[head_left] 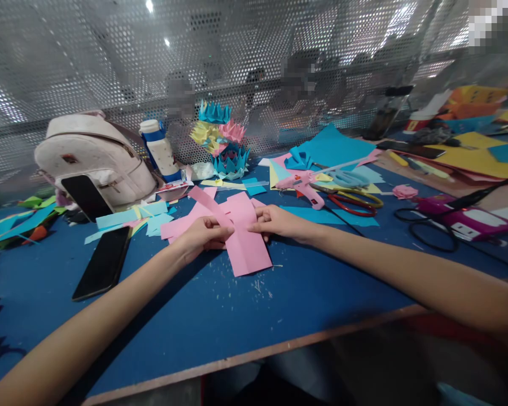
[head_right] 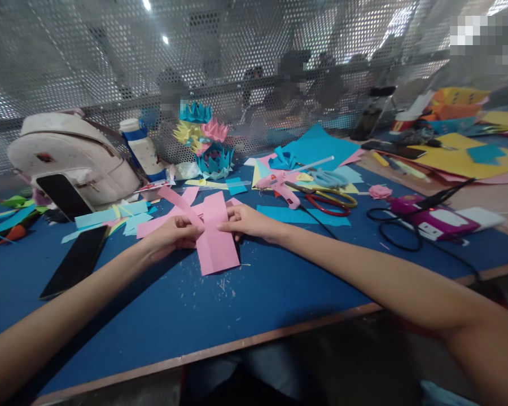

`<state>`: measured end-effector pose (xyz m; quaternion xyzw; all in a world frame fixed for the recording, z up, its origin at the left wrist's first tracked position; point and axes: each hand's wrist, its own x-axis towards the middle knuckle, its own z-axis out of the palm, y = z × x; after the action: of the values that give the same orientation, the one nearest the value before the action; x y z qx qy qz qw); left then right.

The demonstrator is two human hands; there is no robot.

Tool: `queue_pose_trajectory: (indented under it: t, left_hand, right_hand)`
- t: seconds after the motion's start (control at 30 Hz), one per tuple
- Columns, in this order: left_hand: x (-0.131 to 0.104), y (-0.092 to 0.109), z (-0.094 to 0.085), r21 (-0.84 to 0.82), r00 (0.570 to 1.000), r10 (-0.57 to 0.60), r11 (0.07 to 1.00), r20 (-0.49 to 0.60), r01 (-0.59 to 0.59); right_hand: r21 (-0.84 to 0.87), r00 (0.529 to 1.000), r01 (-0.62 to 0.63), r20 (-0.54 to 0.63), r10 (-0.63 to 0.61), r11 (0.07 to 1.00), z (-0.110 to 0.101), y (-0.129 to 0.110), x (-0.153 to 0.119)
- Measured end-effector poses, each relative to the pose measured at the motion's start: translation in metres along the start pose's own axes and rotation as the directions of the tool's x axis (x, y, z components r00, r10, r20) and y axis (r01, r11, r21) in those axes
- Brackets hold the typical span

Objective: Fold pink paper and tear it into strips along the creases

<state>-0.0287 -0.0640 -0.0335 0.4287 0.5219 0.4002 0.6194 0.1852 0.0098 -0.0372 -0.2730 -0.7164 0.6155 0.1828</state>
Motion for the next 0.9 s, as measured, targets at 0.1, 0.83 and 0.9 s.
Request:
queue_pose_trajectory:
  t: [0.1, 0.83, 0.9]
  left_hand:
    - [-0.001, 0.0, 0.002, -0.003, 0.999, 0.01, 1.0, 0.041, -0.01]
    - [-0.026, 0.031, -0.001, 0.381, 0.884, -0.001, 0.903, 0.468, -0.201]
    - [-0.022, 0.025, 0.005, 0.491, 0.918, 0.082, 0.825, 0.388, -0.281]
  right_hand:
    - [0.012, 0.991, 0.056, -0.118, -0.054, 0.998, 0.0, 0.0, 0.0]
    - [0.209, 0.995, 0.013, 0.089, -0.033, 0.978, -0.003, -0.003, 0.001]
    - [-0.005, 0.951, -0.005, 0.31, 0.006, 1.0, 0.007, -0.007, -0.006]
